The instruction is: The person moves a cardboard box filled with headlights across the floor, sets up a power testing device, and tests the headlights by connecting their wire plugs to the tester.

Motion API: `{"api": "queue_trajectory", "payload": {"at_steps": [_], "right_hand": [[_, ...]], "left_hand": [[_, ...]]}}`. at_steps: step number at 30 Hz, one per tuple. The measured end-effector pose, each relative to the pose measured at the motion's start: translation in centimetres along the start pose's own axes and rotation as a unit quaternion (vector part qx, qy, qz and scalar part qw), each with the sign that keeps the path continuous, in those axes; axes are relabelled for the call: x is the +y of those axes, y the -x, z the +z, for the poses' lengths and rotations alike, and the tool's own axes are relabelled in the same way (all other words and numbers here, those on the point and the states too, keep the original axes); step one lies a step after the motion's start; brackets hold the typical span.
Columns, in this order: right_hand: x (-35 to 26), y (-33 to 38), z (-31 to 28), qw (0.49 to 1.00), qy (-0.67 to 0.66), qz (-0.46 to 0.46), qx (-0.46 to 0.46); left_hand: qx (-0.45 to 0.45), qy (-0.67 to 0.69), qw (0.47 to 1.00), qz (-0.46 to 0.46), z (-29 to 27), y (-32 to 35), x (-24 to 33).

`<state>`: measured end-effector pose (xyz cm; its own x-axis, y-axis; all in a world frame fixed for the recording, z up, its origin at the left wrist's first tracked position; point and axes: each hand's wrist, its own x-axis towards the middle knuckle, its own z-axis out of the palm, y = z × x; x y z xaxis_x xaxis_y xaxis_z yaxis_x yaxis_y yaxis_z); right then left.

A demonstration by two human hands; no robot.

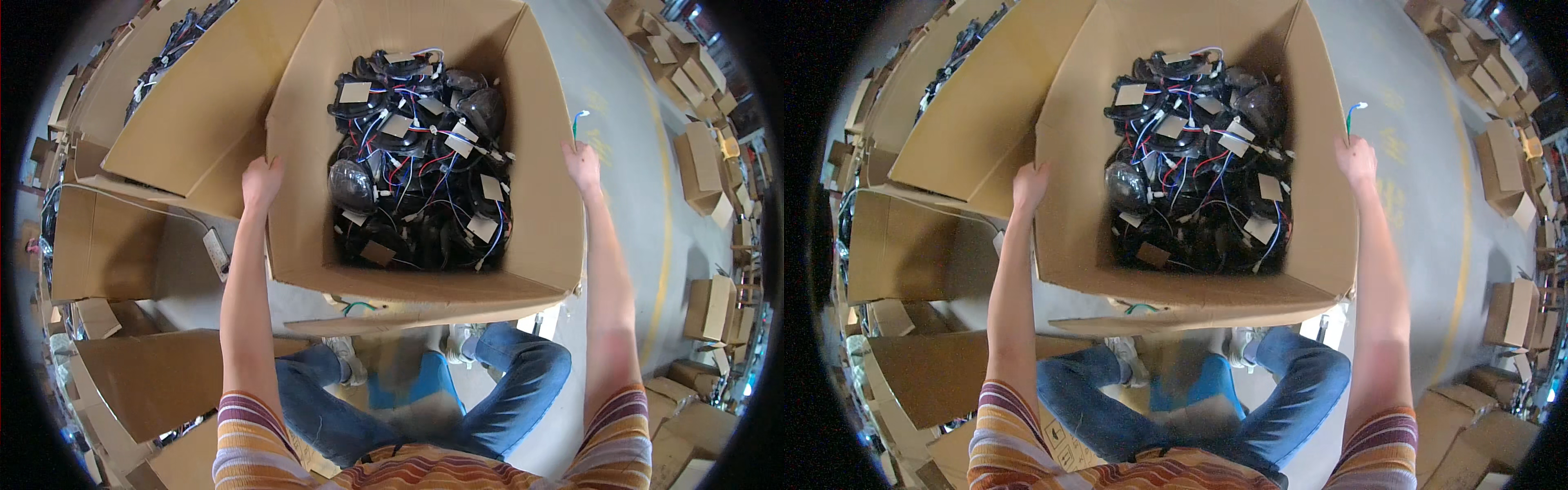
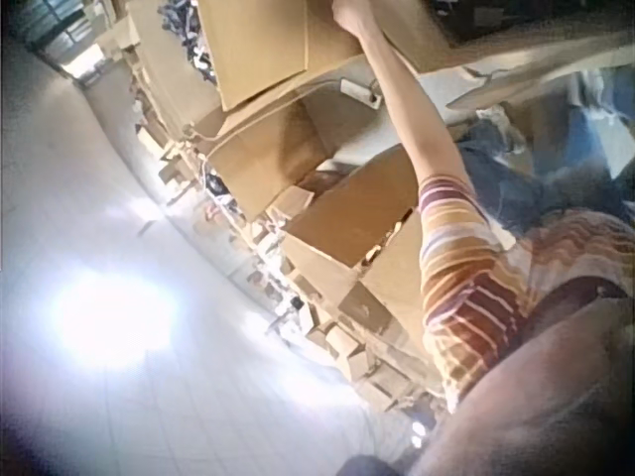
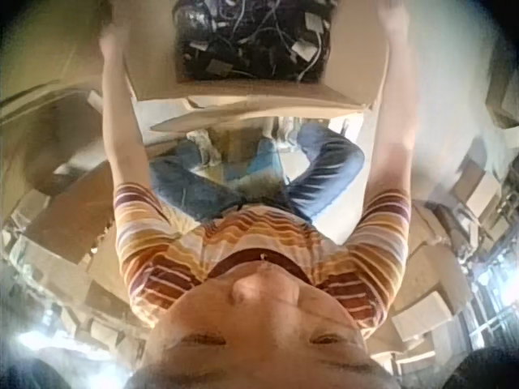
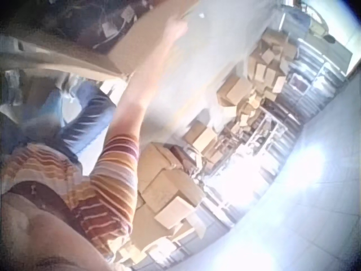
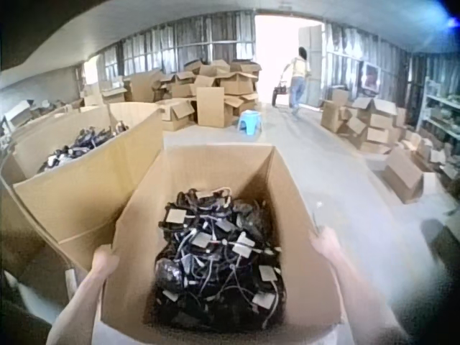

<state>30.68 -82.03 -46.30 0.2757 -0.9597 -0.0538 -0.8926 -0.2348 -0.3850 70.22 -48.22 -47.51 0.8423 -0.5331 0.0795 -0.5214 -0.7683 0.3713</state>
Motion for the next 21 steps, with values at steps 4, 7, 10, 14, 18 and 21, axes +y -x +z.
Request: {"api": "queue_trajectory", "payload": {"at_steps": [4, 7, 10, 14, 18, 21], "right_hand": [[0.0, 3.9, -1.5, 0.996, 0.003, -0.025, 0.090], [1.0, 8.0, -0.4, 0.995, -0.026, 0.010, 0.097], [2.9, 12.7, 0.8, 0.981, -0.088, -0.042, 0.167], [4.1, 11.7, 2.8, 0.969, -0.174, -0.037, 0.169], [0.8, 3.3, 2.1, 0.996, -0.076, 0.023, 0.051], [0.0, -1.4, 4.5, 0.988, -0.092, 0.006, 0.125]], "left_hand": [[-0.004, 0.057, 0.998, -0.021, -0.8, 3.6, 0.8], [0.034, 0.146, 0.988, -0.019, -0.4, 7.9, -0.4], [0.074, 0.206, 0.976, -0.003, 0.8, 11.8, -2.3], [0.045, 0.123, 0.987, 0.098, 4.5, 10.6, -5.2], [-0.034, 0.393, 0.919, -0.022, 2.7, -6.9, 0.9], [-0.043, 0.205, 0.978, 0.013, 1.3, -16.0, 6.6]]}}
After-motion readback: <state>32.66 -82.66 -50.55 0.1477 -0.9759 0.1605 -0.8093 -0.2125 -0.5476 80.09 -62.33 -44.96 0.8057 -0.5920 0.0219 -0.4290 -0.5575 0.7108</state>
